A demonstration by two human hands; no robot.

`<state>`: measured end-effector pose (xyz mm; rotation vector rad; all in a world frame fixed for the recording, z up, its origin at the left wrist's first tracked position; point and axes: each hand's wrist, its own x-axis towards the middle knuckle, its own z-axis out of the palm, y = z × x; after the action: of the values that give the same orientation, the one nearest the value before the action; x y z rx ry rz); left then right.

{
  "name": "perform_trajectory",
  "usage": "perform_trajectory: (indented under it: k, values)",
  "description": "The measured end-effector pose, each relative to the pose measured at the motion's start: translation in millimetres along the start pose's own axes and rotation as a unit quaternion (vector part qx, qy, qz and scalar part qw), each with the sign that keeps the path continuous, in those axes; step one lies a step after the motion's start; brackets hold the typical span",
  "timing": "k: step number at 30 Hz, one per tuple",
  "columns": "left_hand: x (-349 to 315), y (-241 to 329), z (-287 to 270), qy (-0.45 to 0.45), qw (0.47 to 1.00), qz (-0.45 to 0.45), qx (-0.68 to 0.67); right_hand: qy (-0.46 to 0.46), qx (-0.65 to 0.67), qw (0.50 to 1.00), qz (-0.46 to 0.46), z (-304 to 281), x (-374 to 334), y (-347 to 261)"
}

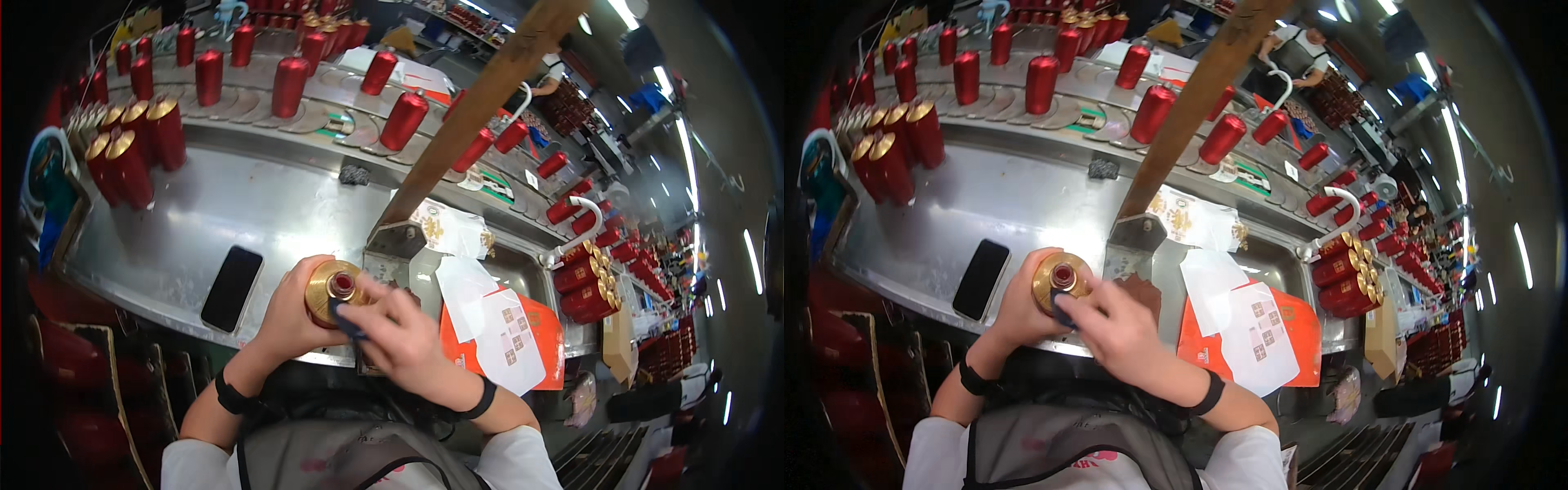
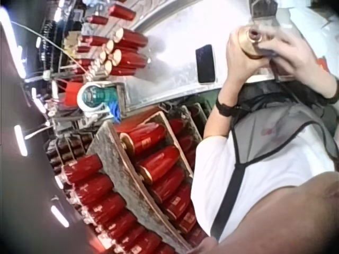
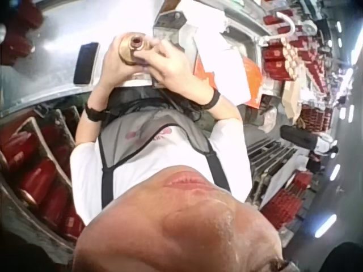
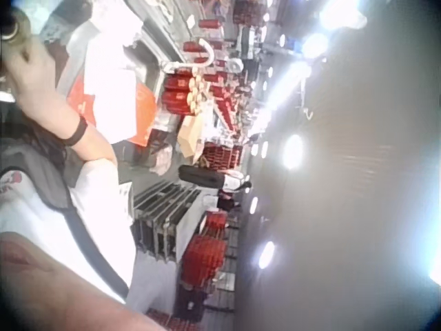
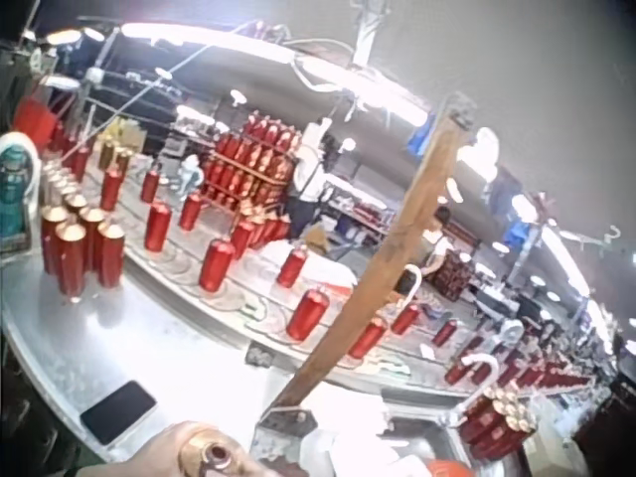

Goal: The worker attaches labels and decorative gold wraps to red bottles on an assembly line conveyor.

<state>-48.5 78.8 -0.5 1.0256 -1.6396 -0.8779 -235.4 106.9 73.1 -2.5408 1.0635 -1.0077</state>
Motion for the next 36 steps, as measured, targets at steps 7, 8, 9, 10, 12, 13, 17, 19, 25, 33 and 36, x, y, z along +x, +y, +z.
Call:
perform_trajectory:
  k: [7,8,9,10,12,13,17,19,25,33,36]
  values:
    - [1,-1,5,0.018,1.0,-0.007,0.008,-0.045,0.092,0.994,0.041,-11,-18,-2]
    - [1,1,1,0.001,1.0,0.002,0.011,0.007,0.065,0.997,0.033,-7,-15,7]
    - [1,4,1,-0.007,1.0,0.008,0.013,0.017,0.063,0.997,0.035,1,-17,10]
    - [3,10,1,0.006,1.0,-0.003,0.02,0.037,0.043,0.998,0.003,9,-17,11]
    - [5,13,6,0.029,0.999,-0.018,0.039,0.036,0.058,0.997,-0.037,7,-24,6]
    - [4,13,6,0.013,0.999,-0.006,0.029,0.039,0.034,0.995,-0.09,15,-26,5]
    - [1,4,3,-0.001,1.0,-0.009,0.008,0.026,0.098,0.995,-0.011,-2,-27,7]
    - [2,5,4,-0.012,1.0,-0.014,0.0,0.05,0.137,0.988,0.042,-2,-19,12]
    - [1,6,3,-0.006,0.999,-0.032,0.007,0.137,0.078,0.975,0.159,-5,-8,68]
    - [2,6,6,0.004,0.999,-0.016,0.033,0.107,0.081,0.977,0.165,-5,-6,76]
    - [3,10,4,0.011,0.999,-0.035,0.008,0.056,0.149,0.972,0.172,-11,5,63]
